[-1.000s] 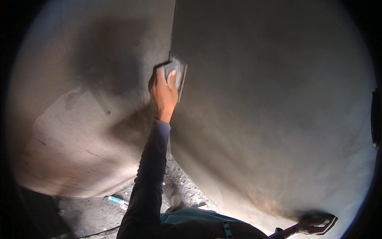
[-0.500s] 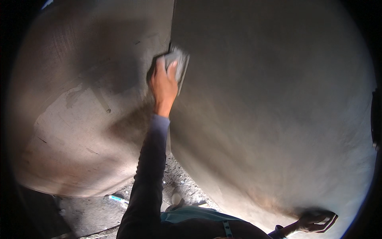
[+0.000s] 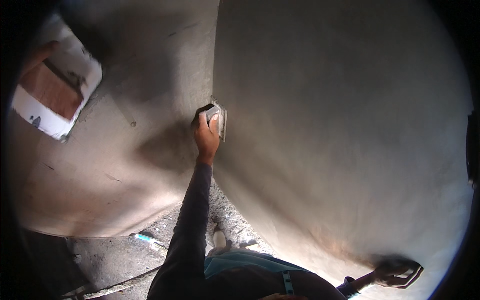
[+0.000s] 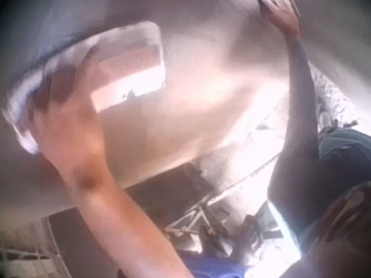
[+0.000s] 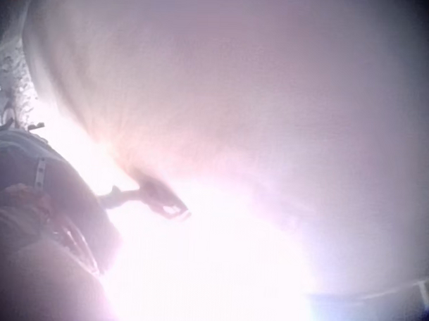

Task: The person uses a trowel to apply and smooth plaster onto a curved wall surface. They repeatedly scrape and spread the material along the wall, occasionally stepping back or shifting position to reach different areas.

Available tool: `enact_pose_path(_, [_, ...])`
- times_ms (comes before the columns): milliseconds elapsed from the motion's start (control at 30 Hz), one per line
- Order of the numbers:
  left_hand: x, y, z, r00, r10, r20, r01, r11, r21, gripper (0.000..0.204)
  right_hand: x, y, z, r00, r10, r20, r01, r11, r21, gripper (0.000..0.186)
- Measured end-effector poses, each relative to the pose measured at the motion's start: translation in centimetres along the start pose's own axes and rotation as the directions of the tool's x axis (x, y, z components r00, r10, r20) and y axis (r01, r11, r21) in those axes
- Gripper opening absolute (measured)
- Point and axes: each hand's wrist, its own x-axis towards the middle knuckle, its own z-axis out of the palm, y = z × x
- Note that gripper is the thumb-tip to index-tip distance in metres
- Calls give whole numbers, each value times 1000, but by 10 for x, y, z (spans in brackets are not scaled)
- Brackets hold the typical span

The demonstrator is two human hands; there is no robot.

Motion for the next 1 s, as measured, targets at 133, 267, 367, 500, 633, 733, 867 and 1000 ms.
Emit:
enact_pose_path(133, [51, 49, 7, 999, 32, -30, -33, 999, -44, 32, -1, -1, 0, 1000, -20, -7, 20, 998, -63, 38])
enact_pose_path(267, [121, 116, -2, 988, 146, -55, -153, 976, -154, 30, 5, -2, 0, 999, -35, -37, 34, 999, -41, 37])
enact_pose_path(367, [93, 90, -5, 999, 54, 9, -53, 996, -65, 30, 3, 4, -1, 999, -32, -26, 31, 999, -42, 37])
enact_pose_path(500, [75, 73, -8, 995, 83, -57, -87, 994, -67, 30, -4, 13, 0, 1000, -19, 8, 19, 1000, -24, 37])
enact_pose_path(633, [136, 135, -12, 984, 168, -65, -169, 986, -11, 29, -2, 15, -3, 1000, -31, 2, 31, 995, -97, 36])
enact_pose_path(733, [151, 141, -18, 993, 121, -14, -121, 993, 1, 31, -3, 24, -1, 999, -34, 11, 34, 997, -67, 35])
enact_pose_path(867, [95, 90, -15, 999, 44, 31, -43, 999, -29, 32, -6, 15, -4, 1000, 18, 6, -18, 999, -38, 35])
enact_pose_path(1000, [110, 105, -8, 981, 177, -79, -179, 983, -25, 25, -4, 12, 2, 998, -47, -39, 44, 997, -65, 34])
